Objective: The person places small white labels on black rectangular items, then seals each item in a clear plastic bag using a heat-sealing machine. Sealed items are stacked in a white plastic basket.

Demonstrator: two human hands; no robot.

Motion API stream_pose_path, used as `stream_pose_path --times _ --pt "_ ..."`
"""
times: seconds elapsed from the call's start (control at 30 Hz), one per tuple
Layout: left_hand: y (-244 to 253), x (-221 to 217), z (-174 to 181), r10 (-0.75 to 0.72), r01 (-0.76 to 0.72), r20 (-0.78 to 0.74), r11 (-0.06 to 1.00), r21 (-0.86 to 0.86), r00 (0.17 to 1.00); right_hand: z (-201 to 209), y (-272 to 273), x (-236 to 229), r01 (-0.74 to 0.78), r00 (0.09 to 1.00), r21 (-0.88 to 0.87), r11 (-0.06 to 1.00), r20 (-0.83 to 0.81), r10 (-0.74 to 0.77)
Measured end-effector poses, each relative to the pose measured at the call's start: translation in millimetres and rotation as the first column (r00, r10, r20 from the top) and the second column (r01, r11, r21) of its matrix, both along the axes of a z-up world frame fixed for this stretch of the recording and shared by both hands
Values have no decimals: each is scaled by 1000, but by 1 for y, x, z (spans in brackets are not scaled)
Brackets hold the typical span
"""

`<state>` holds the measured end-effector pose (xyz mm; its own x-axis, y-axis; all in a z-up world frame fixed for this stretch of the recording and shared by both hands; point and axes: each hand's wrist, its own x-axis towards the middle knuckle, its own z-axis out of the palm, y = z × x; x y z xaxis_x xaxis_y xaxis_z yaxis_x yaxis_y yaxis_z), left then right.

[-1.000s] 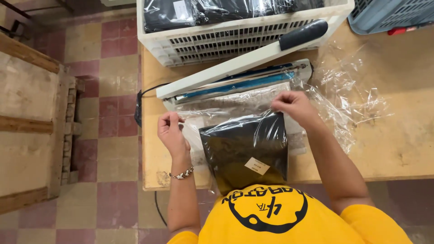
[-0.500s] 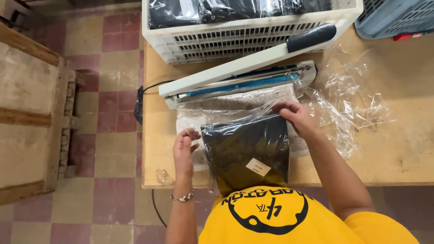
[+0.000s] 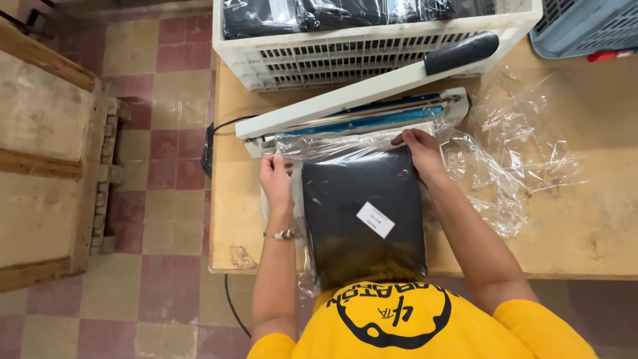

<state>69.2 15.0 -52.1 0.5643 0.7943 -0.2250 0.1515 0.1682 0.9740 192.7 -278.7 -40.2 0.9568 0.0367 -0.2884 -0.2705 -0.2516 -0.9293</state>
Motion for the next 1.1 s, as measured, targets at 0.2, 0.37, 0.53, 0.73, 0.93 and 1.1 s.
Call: stream_pose_path --times 0.2,0.37,0.53,0.73,0.93,1.1 --pt "19 27 -9 -161 158 -207 987 -29 965 -26 1 35 -56 982 -216 975 166 93" --pt "54 48 -67 -59 186 -373 930 315 926 -38 -1 45 -62 935 -464 884 283 214" --pt "33 60 -48 130 164 -448 813 559 884 -47 -6 55 -35 926 -620 784 275 259" --pt "18 61 -30 157 171 -458 784 596 875 -47 -7 55 -7 947 -635 773 243 208" --pt "30 43 -2 119 155 -429 820 550 896 -63 -9 61 92 940 -653 752 306 151" --pt "81 62 89 111 173 -271 534 828 956 -53 0 55 153 936 -654 741 336 103"
